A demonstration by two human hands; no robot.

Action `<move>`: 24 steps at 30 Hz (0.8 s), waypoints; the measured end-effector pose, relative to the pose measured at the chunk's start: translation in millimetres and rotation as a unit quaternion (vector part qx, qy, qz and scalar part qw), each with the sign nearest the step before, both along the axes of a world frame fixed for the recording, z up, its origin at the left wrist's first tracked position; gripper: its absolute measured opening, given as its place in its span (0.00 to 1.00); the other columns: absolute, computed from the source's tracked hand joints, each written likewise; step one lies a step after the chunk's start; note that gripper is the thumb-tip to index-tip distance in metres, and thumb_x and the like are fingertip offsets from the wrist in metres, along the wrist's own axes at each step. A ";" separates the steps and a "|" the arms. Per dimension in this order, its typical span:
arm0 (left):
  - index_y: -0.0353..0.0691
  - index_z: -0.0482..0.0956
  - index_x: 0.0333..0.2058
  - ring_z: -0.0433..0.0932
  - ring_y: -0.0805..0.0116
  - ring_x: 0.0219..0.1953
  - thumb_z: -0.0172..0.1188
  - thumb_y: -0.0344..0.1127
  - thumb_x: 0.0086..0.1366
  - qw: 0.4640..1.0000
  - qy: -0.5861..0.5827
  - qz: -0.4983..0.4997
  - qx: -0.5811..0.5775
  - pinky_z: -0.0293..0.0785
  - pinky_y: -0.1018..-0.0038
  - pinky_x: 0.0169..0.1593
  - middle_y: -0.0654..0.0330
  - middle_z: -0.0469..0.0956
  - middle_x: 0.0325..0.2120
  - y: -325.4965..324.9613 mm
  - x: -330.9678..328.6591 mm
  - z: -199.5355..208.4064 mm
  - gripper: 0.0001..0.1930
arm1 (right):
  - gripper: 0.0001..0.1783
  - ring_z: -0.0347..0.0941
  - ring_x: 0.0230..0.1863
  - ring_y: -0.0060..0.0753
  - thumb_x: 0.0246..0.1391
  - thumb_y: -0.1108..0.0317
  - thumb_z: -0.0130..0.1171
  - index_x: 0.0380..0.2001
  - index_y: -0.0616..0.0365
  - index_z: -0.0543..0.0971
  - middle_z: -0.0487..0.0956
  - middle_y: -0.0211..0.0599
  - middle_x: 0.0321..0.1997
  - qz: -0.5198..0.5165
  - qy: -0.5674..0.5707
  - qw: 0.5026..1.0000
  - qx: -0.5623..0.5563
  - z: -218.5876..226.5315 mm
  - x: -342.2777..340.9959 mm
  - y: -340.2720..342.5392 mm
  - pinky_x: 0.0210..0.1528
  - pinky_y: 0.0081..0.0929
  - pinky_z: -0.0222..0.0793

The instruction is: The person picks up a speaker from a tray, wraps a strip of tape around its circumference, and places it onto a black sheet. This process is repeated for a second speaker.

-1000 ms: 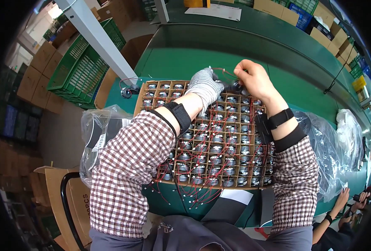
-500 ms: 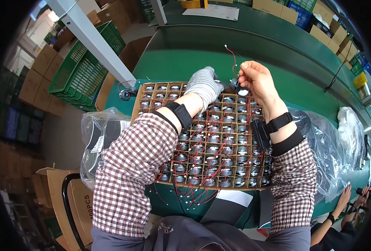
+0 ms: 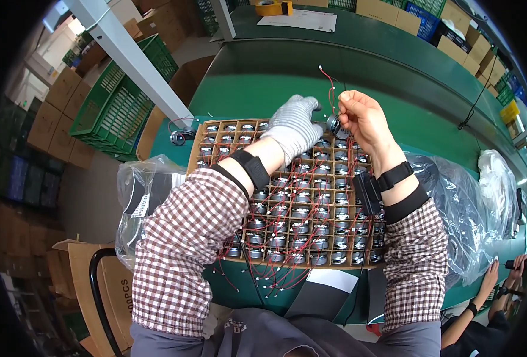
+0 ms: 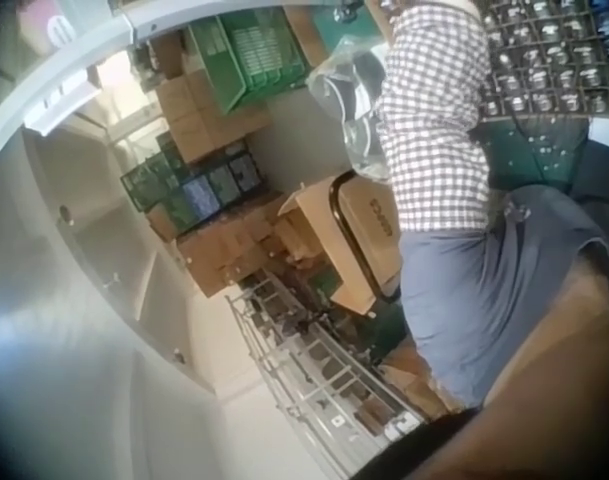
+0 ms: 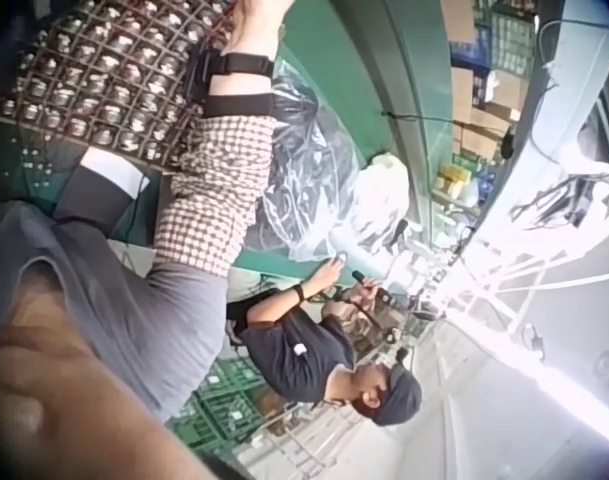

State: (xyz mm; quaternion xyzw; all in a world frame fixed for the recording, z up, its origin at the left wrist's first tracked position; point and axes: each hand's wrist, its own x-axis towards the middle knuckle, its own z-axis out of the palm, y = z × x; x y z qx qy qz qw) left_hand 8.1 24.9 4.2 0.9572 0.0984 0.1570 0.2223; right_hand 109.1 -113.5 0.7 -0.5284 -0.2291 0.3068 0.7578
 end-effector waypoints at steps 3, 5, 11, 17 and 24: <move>0.40 0.75 0.40 0.76 0.57 0.37 0.66 0.42 0.45 0.990 0.038 -0.054 -0.126 0.72 0.69 0.43 0.53 0.76 0.32 -0.1 10.1 2.0 0.23 | 0.08 0.63 0.19 0.17 0.55 0.66 0.51 0.26 0.58 0.71 0.69 0.25 0.20 0.002 0.001 1.000 -0.007 -1.1 -4.0 2.7 0.22 0.13 0.61; 0.42 0.76 0.39 0.76 0.58 0.36 0.67 0.43 0.44 0.978 0.053 -0.080 -0.187 0.72 0.70 0.42 0.54 0.77 0.32 2.7 18.3 -4.1 0.23 | 0.07 0.63 0.19 0.16 0.54 0.66 0.52 0.27 0.58 0.73 0.69 0.25 0.20 0.001 0.003 1.000 0.009 -2.7 -8.4 5.9 0.22 0.13 0.60; 0.36 0.76 0.37 0.77 0.62 0.31 0.66 0.40 0.46 0.933 0.049 -0.135 -0.331 0.73 0.72 0.38 0.54 0.78 0.28 -0.2 18.5 -19.4 0.20 | 0.11 0.68 0.24 0.20 0.57 0.63 0.49 0.32 0.60 0.73 0.73 0.31 0.26 0.000 0.003 1.000 0.019 -10.5 -8.4 2.2 0.24 0.14 0.64; 0.32 0.76 0.37 0.76 0.69 0.30 0.64 0.33 0.49 0.940 0.041 -0.123 -0.317 0.73 0.75 0.35 0.56 0.78 0.26 2.9 18.8 -29.1 0.16 | 0.19 0.71 0.28 0.22 0.57 0.54 0.49 0.35 0.61 0.74 0.74 0.33 0.30 -0.090 0.066 0.994 0.001 -20.7 -4.6 4.4 0.25 0.16 0.66; 0.31 0.73 0.41 0.76 0.74 0.30 0.63 0.28 0.51 0.854 0.042 -0.055 -0.515 0.75 0.79 0.32 0.60 0.77 0.30 -4.8 -35.1 15.6 0.18 | 0.21 0.71 0.29 0.22 0.54 0.51 0.51 0.36 0.61 0.74 0.74 0.31 0.30 -0.092 0.028 0.995 -0.037 -5.8 -9.9 -7.7 0.26 0.17 0.66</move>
